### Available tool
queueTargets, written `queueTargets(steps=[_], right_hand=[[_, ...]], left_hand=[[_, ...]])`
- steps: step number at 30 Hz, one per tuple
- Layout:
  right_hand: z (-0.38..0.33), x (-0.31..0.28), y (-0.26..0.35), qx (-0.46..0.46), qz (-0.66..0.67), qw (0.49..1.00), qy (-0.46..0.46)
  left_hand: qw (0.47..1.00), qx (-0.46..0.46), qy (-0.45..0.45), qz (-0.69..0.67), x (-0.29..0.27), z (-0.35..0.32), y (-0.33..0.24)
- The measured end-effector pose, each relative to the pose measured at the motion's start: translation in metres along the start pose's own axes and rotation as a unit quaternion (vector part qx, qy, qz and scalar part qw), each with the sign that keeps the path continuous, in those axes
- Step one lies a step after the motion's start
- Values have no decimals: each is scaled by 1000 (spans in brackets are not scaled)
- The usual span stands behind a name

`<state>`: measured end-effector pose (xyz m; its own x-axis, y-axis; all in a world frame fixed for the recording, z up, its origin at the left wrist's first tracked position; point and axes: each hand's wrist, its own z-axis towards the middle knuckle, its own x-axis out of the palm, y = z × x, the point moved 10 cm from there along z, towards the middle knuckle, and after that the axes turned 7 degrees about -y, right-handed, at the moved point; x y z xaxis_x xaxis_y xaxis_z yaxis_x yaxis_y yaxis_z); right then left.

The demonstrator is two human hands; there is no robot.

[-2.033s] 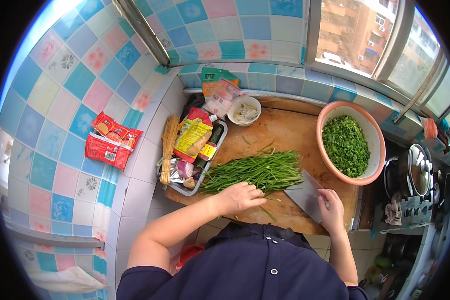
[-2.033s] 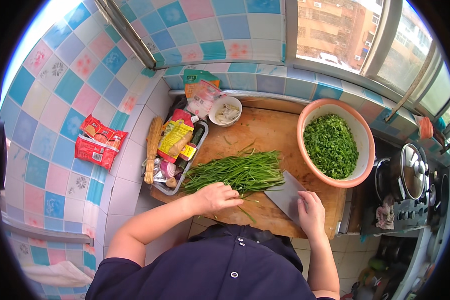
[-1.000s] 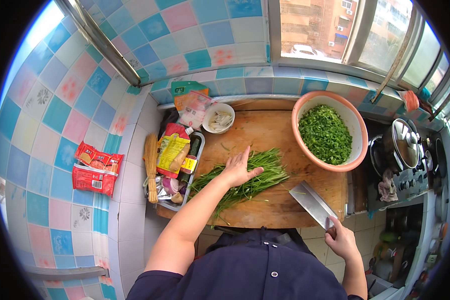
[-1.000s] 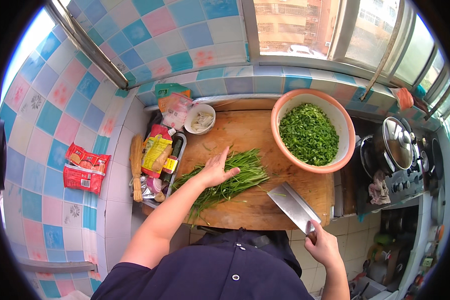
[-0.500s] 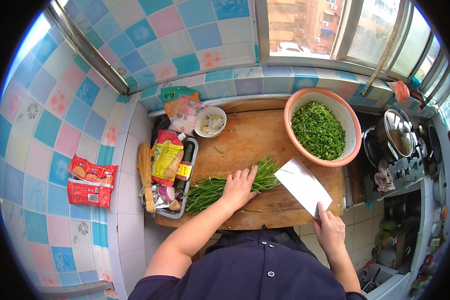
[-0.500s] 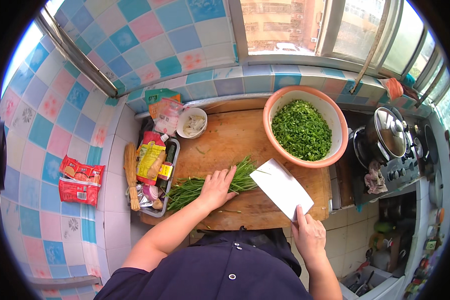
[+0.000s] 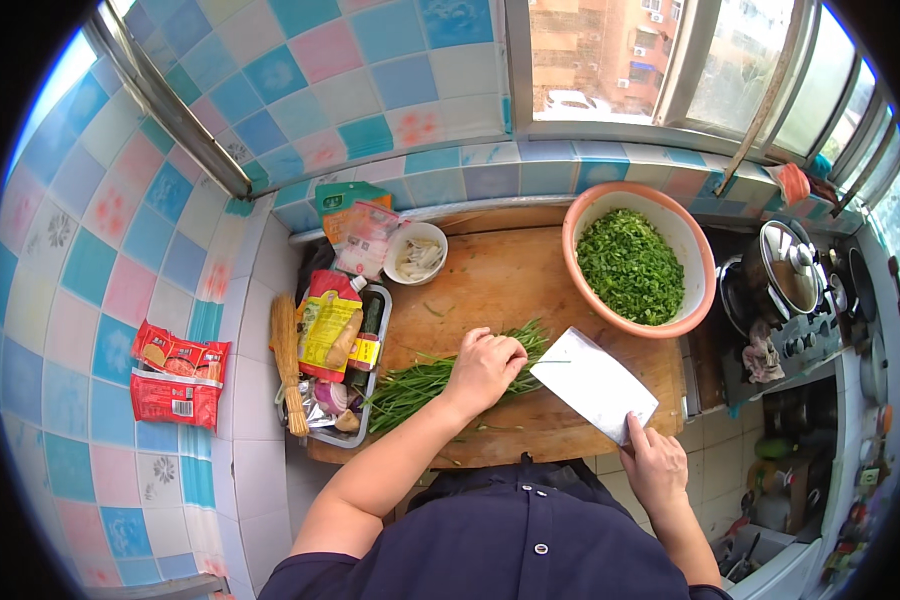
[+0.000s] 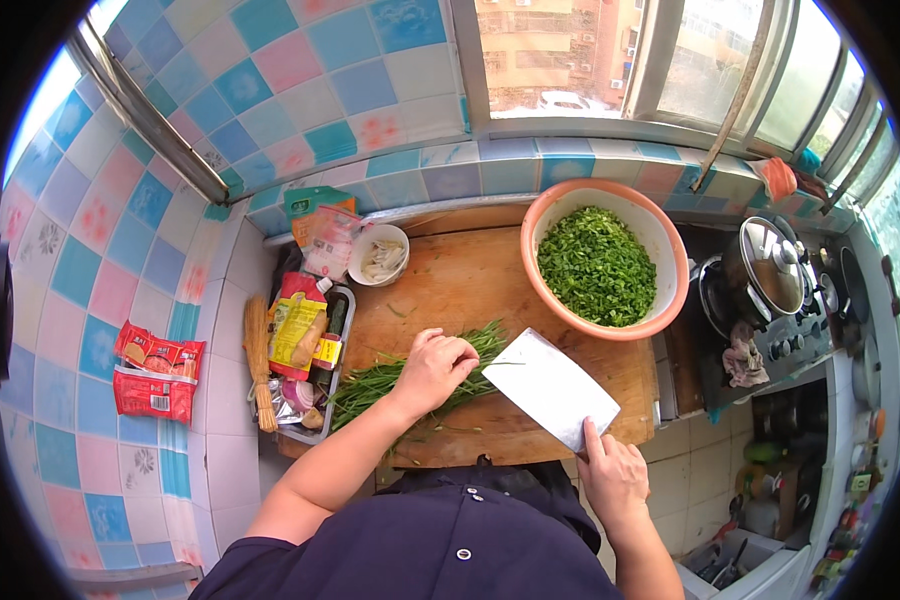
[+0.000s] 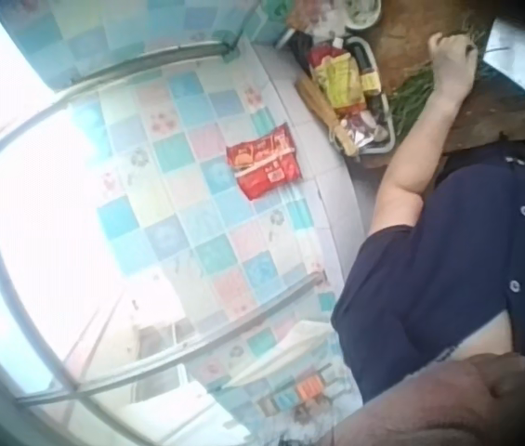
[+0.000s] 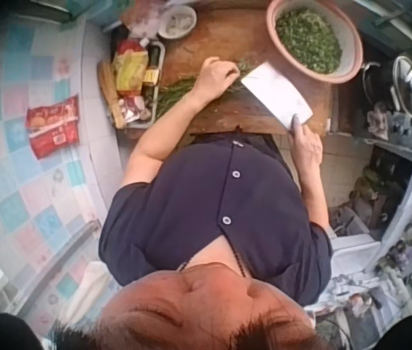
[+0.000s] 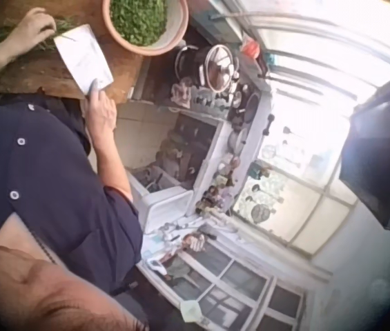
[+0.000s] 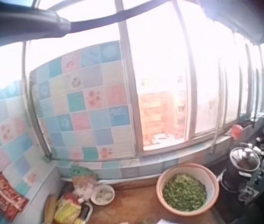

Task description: The person chops a large bunch of green onions on a wooden cutting board using a cleaver. They gather the chopped pieces and transfer them into a large pink bowl. The person then uses a small broom to sweep the remaining scraps from the board into the bowl.

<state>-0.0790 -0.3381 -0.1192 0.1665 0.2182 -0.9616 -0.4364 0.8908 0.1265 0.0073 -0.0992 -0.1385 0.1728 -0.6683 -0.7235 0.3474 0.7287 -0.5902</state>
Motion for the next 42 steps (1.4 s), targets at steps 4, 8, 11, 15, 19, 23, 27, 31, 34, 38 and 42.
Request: queueTargets(steps=[4, 8, 11, 15, 19, 23, 27, 31, 34, 38, 42], right_hand=[[-10, 2, -11, 23, 0, 1000, -1], [-6, 2, -3, 12, 8, 1000, -10], [0, 1, -2, 11, 4, 1000, -12], [-11, 14, -21, 95, 76, 993, 1], [-27, 42, -43, 231, 238, 942, 46], [-13, 61, -39, 301, 279, 905, 116], [21, 82, -23, 257, 261, 923, 118], [40, 99, -3, 260, 298, 906, 151], [40, 111, 4, 270, 360, 875, 180], [37, 108, -6, 319, 397, 822, 253], [44, 87, -22, 305, 358, 872, 139]], left_hand=[[999, -21, 30, 8, -5, -6, 19], [997, -17, 67, -32, 16, -1, -3], [992, -72, 94, -46, 23, 5, 2], [999, -36, 23, -24, -11, 11, 2], [988, -33, 126, 79, 6, -10, 43], [966, -133, 207, 75, 42, -14, 78], [953, -148, 251, 78, 74, -13, 65], [971, -42, 190, 136, 71, -20, 32], [976, -14, 140, 165, 66, -28, 19], [977, 33, 123, 169, 69, -38, 18], [975, 47, 121, 179, 72, -36, 18]])
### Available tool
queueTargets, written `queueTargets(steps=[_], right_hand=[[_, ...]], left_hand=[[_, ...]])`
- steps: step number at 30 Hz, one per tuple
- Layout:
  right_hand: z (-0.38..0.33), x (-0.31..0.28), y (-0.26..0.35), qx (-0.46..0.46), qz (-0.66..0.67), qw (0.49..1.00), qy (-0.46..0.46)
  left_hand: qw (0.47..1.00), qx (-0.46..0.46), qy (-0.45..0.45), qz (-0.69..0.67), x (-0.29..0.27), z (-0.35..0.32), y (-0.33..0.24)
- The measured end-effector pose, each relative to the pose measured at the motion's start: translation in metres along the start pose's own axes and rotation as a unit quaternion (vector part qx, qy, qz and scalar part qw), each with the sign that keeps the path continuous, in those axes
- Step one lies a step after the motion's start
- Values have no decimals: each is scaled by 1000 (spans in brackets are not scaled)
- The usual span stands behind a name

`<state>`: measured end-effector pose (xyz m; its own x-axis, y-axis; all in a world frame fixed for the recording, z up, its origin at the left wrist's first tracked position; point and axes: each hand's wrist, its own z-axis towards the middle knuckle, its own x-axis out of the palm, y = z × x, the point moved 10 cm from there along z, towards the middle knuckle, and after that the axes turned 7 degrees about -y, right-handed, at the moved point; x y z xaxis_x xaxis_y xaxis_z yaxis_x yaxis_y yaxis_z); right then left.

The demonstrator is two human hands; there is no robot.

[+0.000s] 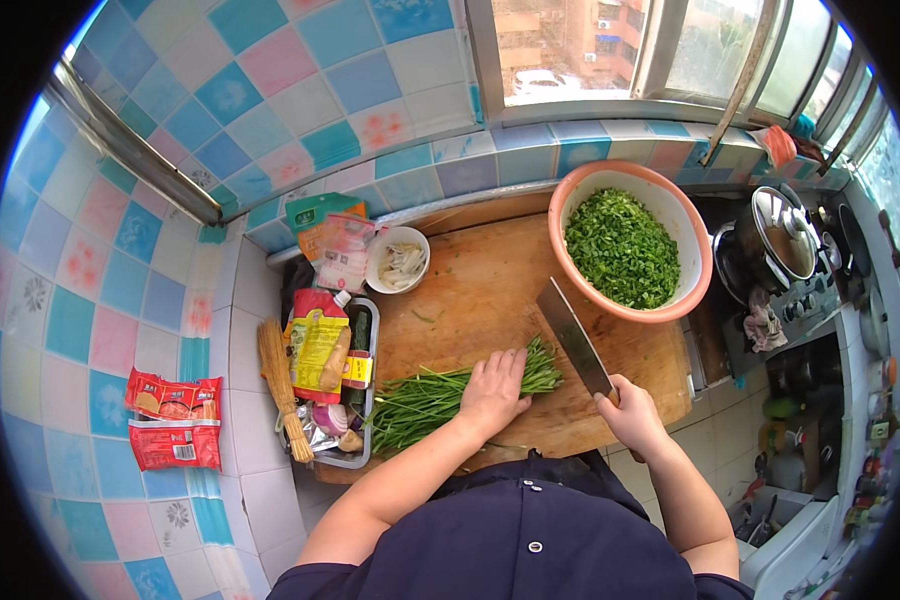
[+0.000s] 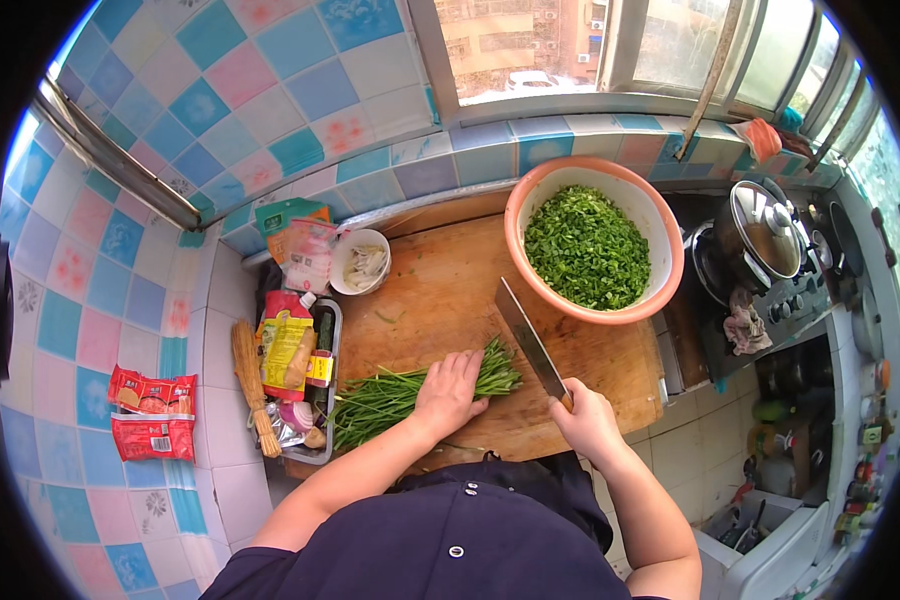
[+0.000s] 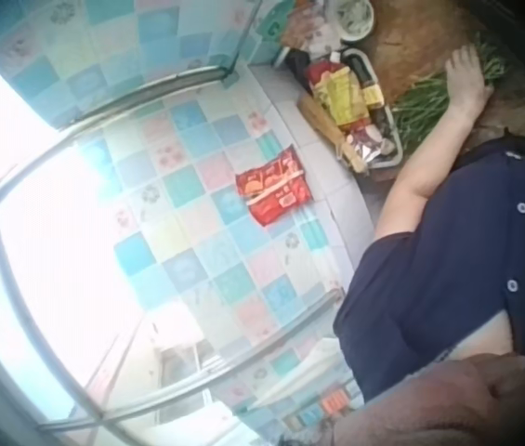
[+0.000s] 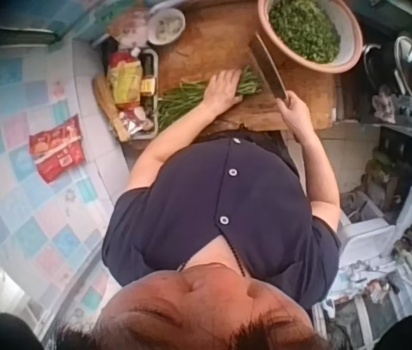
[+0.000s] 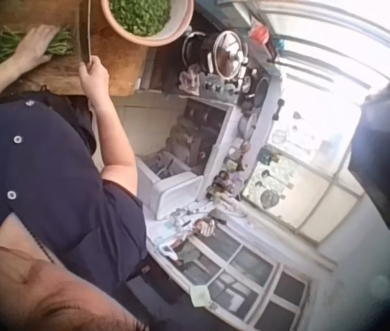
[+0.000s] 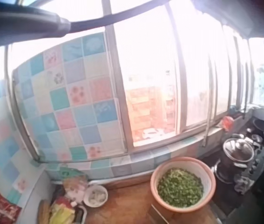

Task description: The person chops a large bunch of green onions on a wooden cutting board using a cleaver. They gather the chopped pieces and transfer them into a large pink bowl. The person then uses a small broom to sweep the remaining scraps from the board into the bowl.

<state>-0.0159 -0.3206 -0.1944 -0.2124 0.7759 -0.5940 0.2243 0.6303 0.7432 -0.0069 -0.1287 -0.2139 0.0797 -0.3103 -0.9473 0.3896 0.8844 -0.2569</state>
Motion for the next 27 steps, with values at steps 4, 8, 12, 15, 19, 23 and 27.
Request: queueTargets(steps=[4, 8, 12, 15, 19, 23, 27], right_hand=[[-21, -16, 33, -16, -34, 999, -22], [-14, 3, 31, -38, -138, 990, -3], [-5, 16, 25, -26, -176, 984, 29], [3, 21, 14, 7, -176, 983, 44], [13, 40, 4, 1, -191, 981, -44], [17, 36, 7, 7, -131, 989, -64], [6, 13, 20, 9, -108, 993, -56]], left_hand=[[999, -24, 14, 35, 5, 1, 1], [995, -35, 36, 81, 9, 5, 0], [995, -23, 30, 89, 11, 5, 1], [996, -17, 28, 83, 12, 4, 0], [996, -9, 20, 86, 13, 4, -2], [998, -26, -9, 53, 3, 2, -1], [997, -37, -12, 66, 13, 7, 4]])
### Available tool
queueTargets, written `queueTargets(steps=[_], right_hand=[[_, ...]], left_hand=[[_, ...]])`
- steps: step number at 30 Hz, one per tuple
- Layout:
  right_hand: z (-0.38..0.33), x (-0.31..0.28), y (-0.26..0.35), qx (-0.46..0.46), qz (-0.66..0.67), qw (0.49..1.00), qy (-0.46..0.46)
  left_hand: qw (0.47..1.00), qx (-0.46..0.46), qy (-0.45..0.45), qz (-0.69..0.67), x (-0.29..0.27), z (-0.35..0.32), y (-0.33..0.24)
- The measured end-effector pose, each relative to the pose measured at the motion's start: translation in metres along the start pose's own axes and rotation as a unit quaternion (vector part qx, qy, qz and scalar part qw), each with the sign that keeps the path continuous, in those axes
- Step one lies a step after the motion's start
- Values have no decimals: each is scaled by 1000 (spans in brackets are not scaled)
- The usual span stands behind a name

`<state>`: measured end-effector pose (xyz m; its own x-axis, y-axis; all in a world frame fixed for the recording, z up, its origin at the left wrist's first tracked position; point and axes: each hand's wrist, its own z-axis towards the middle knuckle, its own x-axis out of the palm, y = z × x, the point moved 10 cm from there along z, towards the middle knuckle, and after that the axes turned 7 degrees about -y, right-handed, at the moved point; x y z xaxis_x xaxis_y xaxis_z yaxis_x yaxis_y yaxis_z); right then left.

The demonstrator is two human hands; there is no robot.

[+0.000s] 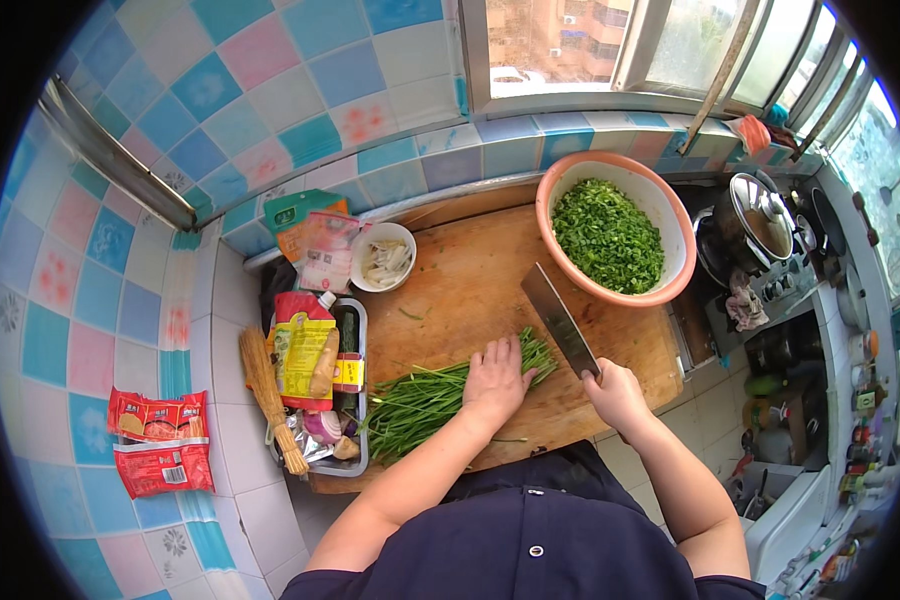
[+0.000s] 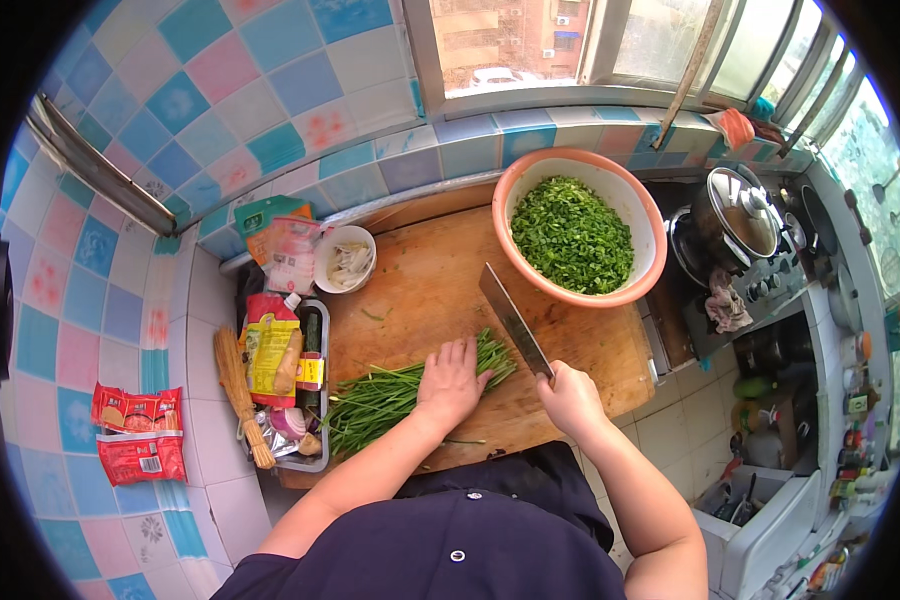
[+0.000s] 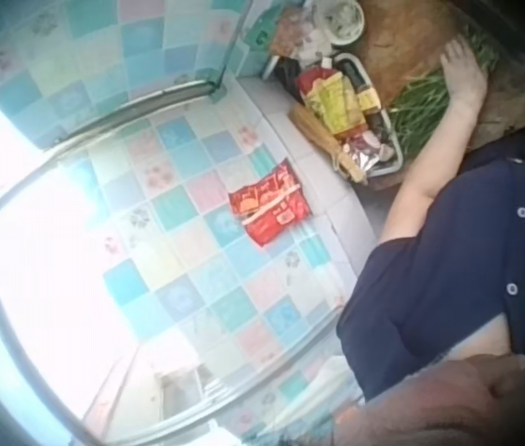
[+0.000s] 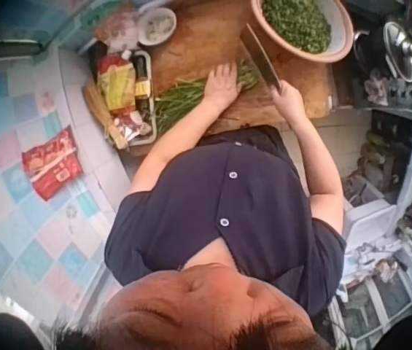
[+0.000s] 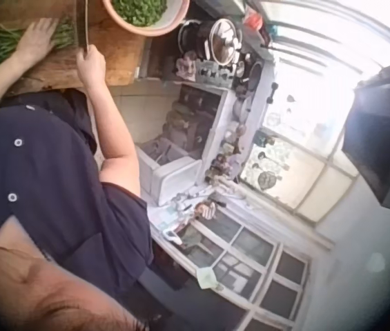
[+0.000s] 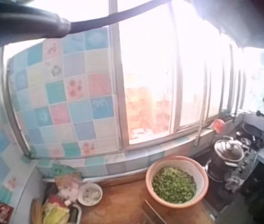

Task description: The person chops a large bunch of green onions on a wooden cutting board using a cleaver. They gather the chopped pieces and transfer them into a large pink bowl. The person then uses a small broom to sweep the remaining scraps from the board into the bowl.

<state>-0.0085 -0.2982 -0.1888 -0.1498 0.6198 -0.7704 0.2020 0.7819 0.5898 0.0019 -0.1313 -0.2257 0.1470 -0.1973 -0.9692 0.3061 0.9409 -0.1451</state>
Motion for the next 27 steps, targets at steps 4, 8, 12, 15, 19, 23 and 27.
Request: queueTargets(steps=[4, 8, 12, 15, 19, 23, 27], right_hand=[[-17, -11, 22, -4, -72, 997, 34], [-10, 10, 14, -31, -122, 991, 44], [0, 26, 10, -29, -143, 989, 36], [2, 48, 7, -12, -136, 991, 3], [13, 29, 3, 0, -13, 1000, -3], [-5, -4, 14, 15, -40, 999, -2], [-23, -5, 32, 3, -84, 996, 28]], left_hand=[[999, -5, 38, 19, 5, 0, -1], [1000, 0, 7, 29, 4, 0, -3], [999, 0, 8, 35, 6, -1, -2], [999, 3, 21, 35, 8, -3, -3], [1000, 7, -25, 16, 3, -1, 0], [999, -1, 12, 36, 16, 0, 2], [998, -7, 52, 47, 16, 2, 3]])
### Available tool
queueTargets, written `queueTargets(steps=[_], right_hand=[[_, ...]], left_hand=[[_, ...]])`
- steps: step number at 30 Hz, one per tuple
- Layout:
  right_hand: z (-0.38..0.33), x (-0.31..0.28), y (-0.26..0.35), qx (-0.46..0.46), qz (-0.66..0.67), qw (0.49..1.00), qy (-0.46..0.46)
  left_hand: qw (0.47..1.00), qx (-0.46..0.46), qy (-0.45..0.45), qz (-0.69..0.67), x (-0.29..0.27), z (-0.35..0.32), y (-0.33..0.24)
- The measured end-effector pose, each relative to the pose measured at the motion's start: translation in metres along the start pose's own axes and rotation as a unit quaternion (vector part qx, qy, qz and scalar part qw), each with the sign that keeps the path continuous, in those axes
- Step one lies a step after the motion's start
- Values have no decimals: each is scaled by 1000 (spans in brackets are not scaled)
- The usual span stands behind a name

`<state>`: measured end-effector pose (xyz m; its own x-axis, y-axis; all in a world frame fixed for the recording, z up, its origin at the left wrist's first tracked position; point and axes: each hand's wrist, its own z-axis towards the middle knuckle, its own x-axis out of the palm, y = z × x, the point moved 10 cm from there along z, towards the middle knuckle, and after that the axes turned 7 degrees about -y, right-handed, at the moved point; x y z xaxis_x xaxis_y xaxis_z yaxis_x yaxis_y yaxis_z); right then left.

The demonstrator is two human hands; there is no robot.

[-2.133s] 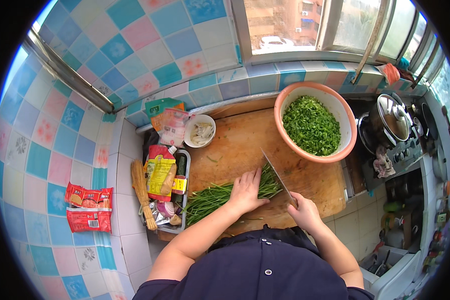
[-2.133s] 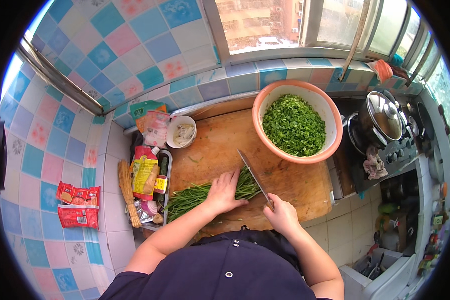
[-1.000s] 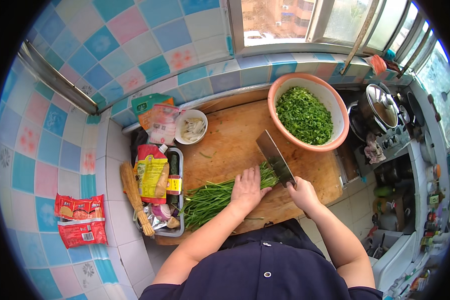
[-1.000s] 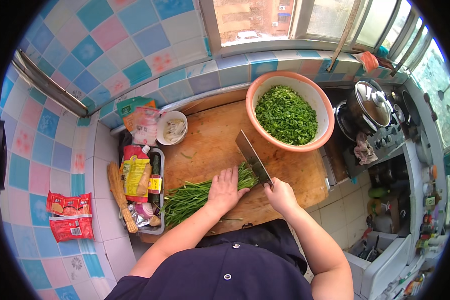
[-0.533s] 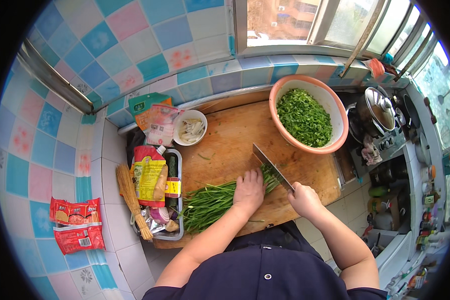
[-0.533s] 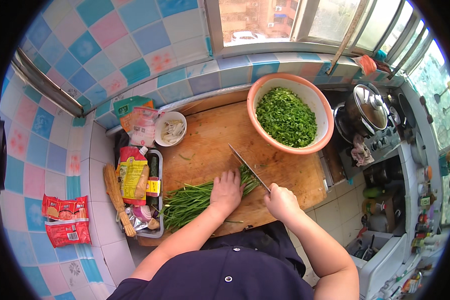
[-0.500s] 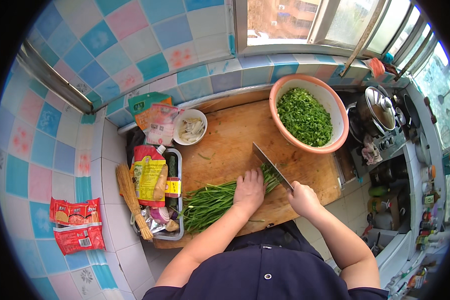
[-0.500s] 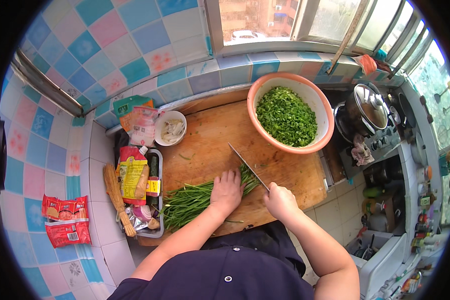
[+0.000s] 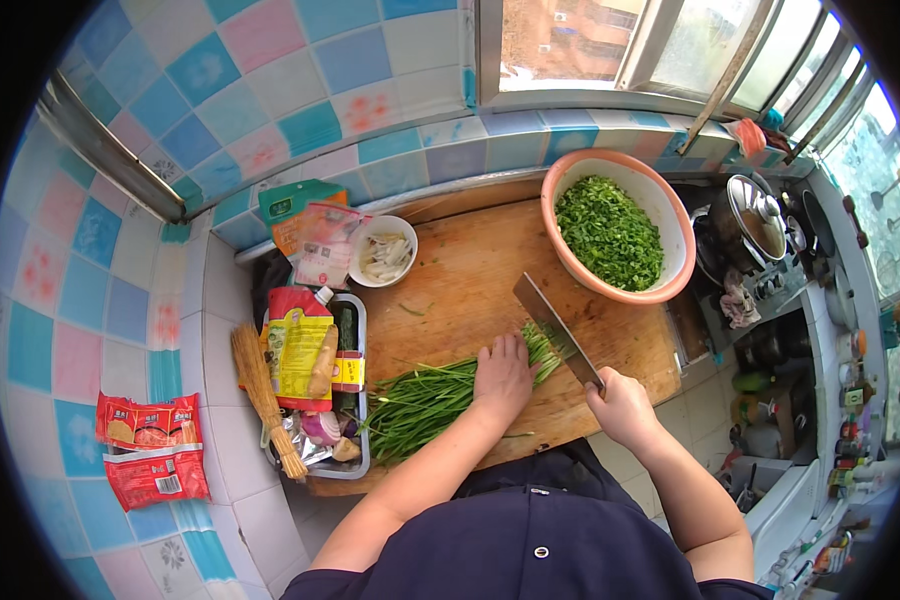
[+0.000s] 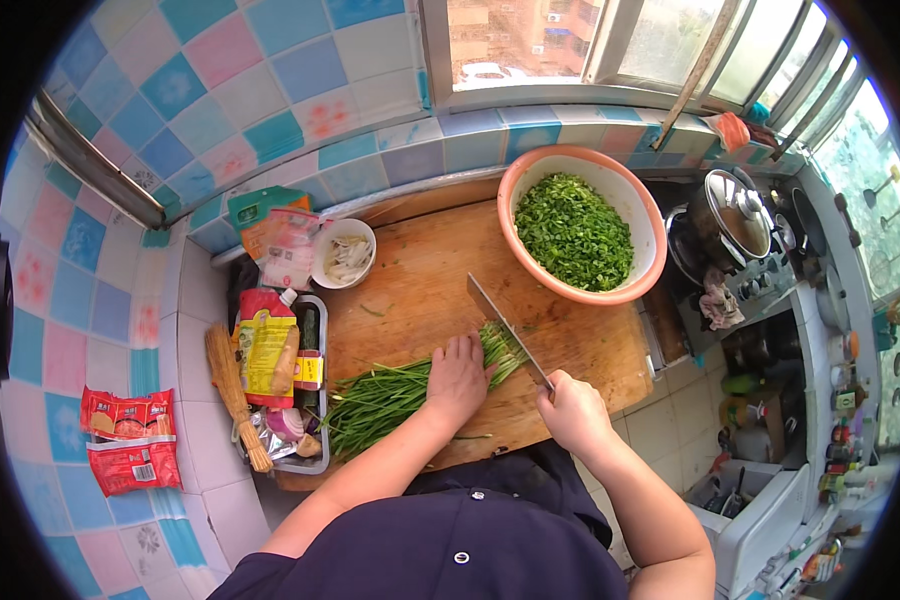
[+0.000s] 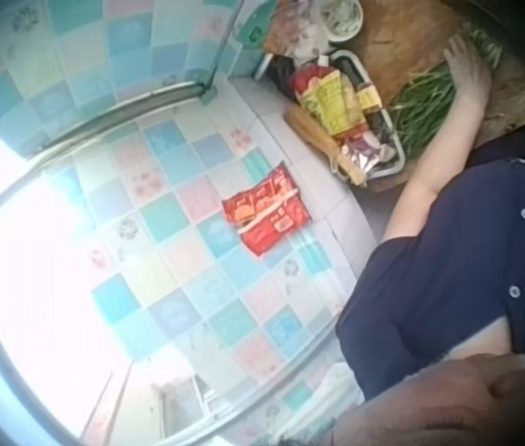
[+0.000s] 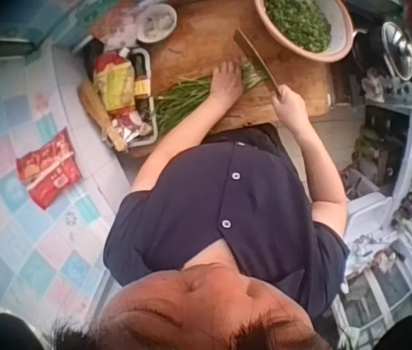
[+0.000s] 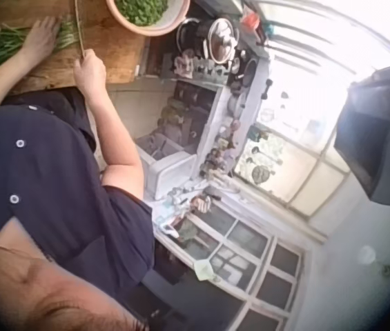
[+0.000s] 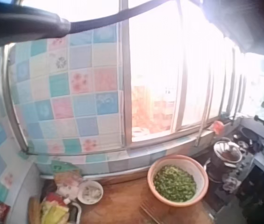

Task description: The person chops a large bunch of green onions on a wooden cutting board using a cleaver. They gather the chopped pieces and transfer them into a large pink bowl. The person then uses a small broom to sweep the remaining scraps from the board into the bowl.

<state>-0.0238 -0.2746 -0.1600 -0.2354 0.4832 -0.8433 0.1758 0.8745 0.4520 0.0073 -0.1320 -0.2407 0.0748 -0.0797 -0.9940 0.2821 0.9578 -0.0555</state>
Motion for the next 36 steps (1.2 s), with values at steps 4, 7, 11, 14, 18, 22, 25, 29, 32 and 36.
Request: queueTargets(steps=[4, 7, 11, 14, 18, 22, 25, 29, 32, 36], right_hand=[[-2, 23, -7, -3, -46, 999, 11], [3, 35, -10, 10, -71, 997, 25], [21, 51, -6, 16, -68, 997, 12], [30, 63, -5, 13, -44, 999, -15], [54, 60, -12, 42, 50, 998, 0], [59, 48, -28, 14, 109, 994, 0], [29, 9, -13, 16, 106, 994, -32], [-8, -19, 4, 9, 86, 996, -23], [-18, -10, 2, 3, 82, 996, -16], [-15, 15, -5, 25, 61, 998, 13]], left_hand=[[1000, 8, -25, 13, -4, -1, -5], [1000, 7, -20, 6, -3, -3, -5], [1000, 3, -22, 13, 2, -2, -8], [999, 4, -25, 19, 3, -3, -8], [998, 2, -59, 11, -4, -4, -6], [999, -3, -30, -42, -13, -6, -3], [999, -9, 0, -54, -37, -12, 6], [995, -36, 52, -76, -33, -25, 18], [999, -27, -2, -31, -10, -25, 15], [1000, -20, -9, 2, -9, -25, 9]])
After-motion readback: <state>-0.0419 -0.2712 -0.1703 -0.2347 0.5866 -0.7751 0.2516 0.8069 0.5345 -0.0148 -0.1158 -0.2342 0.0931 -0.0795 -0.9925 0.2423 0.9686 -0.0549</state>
